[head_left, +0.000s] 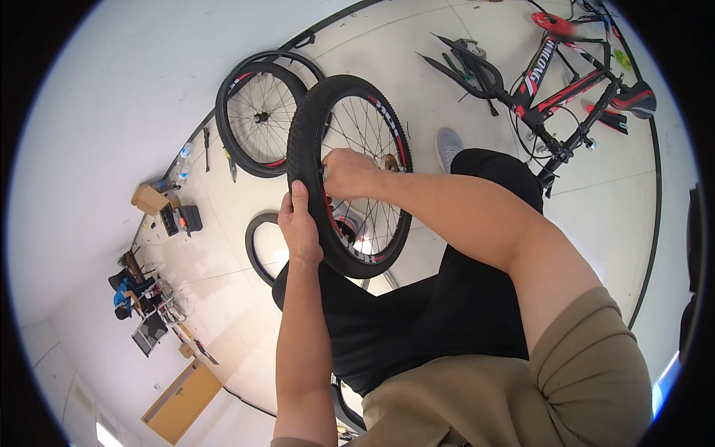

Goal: The person removes a bicycle tire from a wheel using tire levers, then installs a new tire onto the same wheel by hand and with tire levers. The person works while seated on a chair on the floor.

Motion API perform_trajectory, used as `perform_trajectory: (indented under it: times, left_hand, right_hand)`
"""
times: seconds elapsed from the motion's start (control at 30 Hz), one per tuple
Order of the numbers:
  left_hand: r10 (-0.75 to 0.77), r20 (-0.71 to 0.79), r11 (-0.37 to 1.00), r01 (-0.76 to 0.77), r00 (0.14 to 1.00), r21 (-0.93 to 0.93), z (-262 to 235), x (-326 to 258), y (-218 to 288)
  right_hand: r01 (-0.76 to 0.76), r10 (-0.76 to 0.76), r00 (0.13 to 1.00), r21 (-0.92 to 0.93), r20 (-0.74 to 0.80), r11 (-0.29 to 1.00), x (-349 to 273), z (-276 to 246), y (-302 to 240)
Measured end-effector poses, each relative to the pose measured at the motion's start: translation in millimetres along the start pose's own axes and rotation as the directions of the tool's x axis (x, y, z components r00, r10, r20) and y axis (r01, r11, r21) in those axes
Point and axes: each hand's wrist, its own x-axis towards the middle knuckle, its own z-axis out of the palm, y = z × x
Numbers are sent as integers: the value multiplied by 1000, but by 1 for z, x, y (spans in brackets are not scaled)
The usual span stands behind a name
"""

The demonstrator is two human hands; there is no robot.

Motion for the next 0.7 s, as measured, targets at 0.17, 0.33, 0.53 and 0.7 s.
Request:
perform_trajectory:
  times: [0.17, 0.33, 0.53, 0.7]
  left_hand:
    - [-255, 206, 940, 293, 945, -177, -11, -15, 1]
    - [-368, 356, 873, 451, 859, -185, -1, -10, 20]
    - [-216, 69, 975, 219, 974, -38, 13, -21, 14]
    - [-41, -51, 999, 41, 998, 13, 7, -25, -13]
  right_hand:
    - [144, -135, 988, -139, 77, 980, -11, -4, 5]
    - [204, -193, 979, -224, 69, 953, -11, -5, 3]
    - [296, -288, 955, -214, 66, 931, -17, -7, -1]
    - [319, -292, 946, -253, 138, 913, -23, -4, -1]
